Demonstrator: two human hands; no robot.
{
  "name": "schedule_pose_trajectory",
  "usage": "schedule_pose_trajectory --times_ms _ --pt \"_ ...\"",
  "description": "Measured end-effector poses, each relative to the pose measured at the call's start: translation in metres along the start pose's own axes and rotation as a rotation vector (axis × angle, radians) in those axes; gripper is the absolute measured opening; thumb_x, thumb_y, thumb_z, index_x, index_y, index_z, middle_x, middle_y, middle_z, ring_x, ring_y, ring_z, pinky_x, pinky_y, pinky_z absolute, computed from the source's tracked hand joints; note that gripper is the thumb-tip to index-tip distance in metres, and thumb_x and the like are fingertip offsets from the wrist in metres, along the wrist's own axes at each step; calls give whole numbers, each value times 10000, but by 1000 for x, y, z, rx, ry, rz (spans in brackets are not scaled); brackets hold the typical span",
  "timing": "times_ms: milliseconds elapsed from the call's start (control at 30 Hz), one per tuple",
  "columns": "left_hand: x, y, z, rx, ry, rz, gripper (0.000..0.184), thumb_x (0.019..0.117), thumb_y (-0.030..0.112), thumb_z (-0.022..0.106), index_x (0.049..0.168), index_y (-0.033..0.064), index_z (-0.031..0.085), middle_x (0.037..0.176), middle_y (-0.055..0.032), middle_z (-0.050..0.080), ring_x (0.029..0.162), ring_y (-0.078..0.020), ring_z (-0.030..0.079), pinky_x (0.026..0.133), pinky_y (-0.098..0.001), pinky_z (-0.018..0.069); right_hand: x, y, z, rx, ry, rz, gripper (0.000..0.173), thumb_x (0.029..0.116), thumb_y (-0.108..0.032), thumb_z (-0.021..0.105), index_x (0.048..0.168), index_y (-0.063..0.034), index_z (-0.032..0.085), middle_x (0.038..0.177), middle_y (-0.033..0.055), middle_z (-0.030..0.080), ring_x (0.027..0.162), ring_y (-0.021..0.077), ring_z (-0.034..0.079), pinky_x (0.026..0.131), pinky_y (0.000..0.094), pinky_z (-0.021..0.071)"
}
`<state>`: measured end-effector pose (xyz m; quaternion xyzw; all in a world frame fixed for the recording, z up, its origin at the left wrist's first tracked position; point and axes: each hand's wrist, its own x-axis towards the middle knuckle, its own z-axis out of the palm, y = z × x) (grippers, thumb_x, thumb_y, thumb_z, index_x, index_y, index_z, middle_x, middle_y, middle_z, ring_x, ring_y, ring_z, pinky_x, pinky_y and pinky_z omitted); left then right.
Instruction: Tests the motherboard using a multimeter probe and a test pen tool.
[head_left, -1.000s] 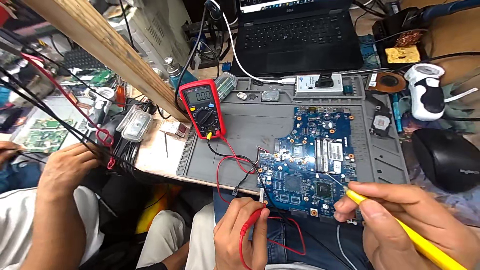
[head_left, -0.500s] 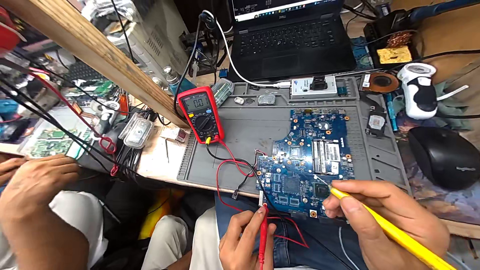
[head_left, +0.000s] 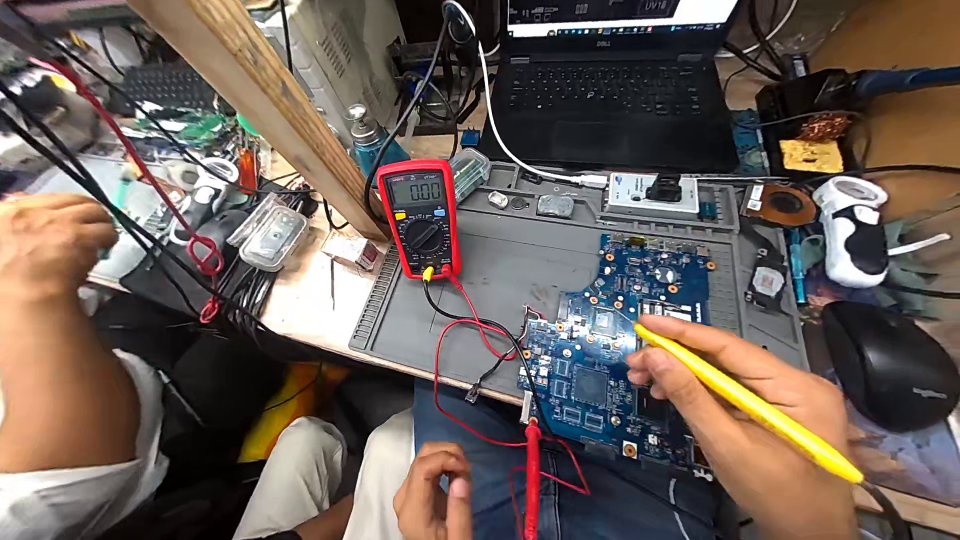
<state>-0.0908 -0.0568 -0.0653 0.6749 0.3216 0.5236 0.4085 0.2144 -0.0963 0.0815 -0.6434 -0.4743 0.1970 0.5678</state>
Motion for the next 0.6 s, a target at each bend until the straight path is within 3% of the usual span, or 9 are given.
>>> schedule_pose_trajectory --times_ms 67,167,300,367,433,500,533,600 --pt "-17 -35 -11 96 -41 -84 270 1055 333 483 1014 153 680 849 19 665 705 -89 640 600 -261 567 7 1 1 -25 -16 -3 334 990 -264 665 1273 -91 705 926 19 760 739 192 736 610 321 653" --pt "-30 -55 -19 355 -311 -279 207 980 245 534 933 158 716 773 47 681 617 -53 614 548 -279 547 13 4 6 -21 -40 -16 322 990 -254 681 1266 -92 712 915 25 760 729 194 734 611 317 655" --pt "-40 -48 -2 475 -802 -240 224 1009 368 567 986 250 756 974 86 734 899 -69 702 776 -395 614 14 15 20 27 -54 -40 258 1018 -263 645 1202 -96 716 844 54 743 681 214 719 579 327 639" --pt "-43 -49 18 496 -892 -164 243 1028 360 540 1012 247 754 1060 64 730 1031 -112 688 868 -423 598 15 20 29 44 -63 -35 239 1027 -263 627 1168 -90 714 828 62 738 670 222 715 577 333 637" --pt "-41 -54 37 576 -897 -90 240 1026 323 522 1117 261 736 1198 45 698 1169 -170 629 985 -480 524 17 24 34 54 -65 -29 236 1031 -255 617 1164 -84 713 825 67 735 673 230 717 585 342 645" --pt "-20 -45 51 692 -953 -101 297 968 280 585 1240 245 701 1316 -3 661 1271 -244 579 1077 -555 441 17 24 39 67 -50 -20 227 1034 -244 612 1153 -77 709 818 69 729 669 226 714 585 336 642" --pt "3 -30 56 732 -1048 -174 366 929 238 629 1285 185 696 1368 -70 651 1323 -311 563 1117 -601 406 17 24 42 72 -43 -20 224 1036 -241 607 1145 -72 706 810 69 725 661 222 713 578 332 639" --pt "71 9 69 775 -1454 -490 488 1021 121 534 1491 -4 495 1567 -223 450 1478 -424 377 1213 -622 245 16 25 45 53 -44 -41 224 1051 -249 581 1137 -74 690 798 51 722 653 210 711 568 326 637"
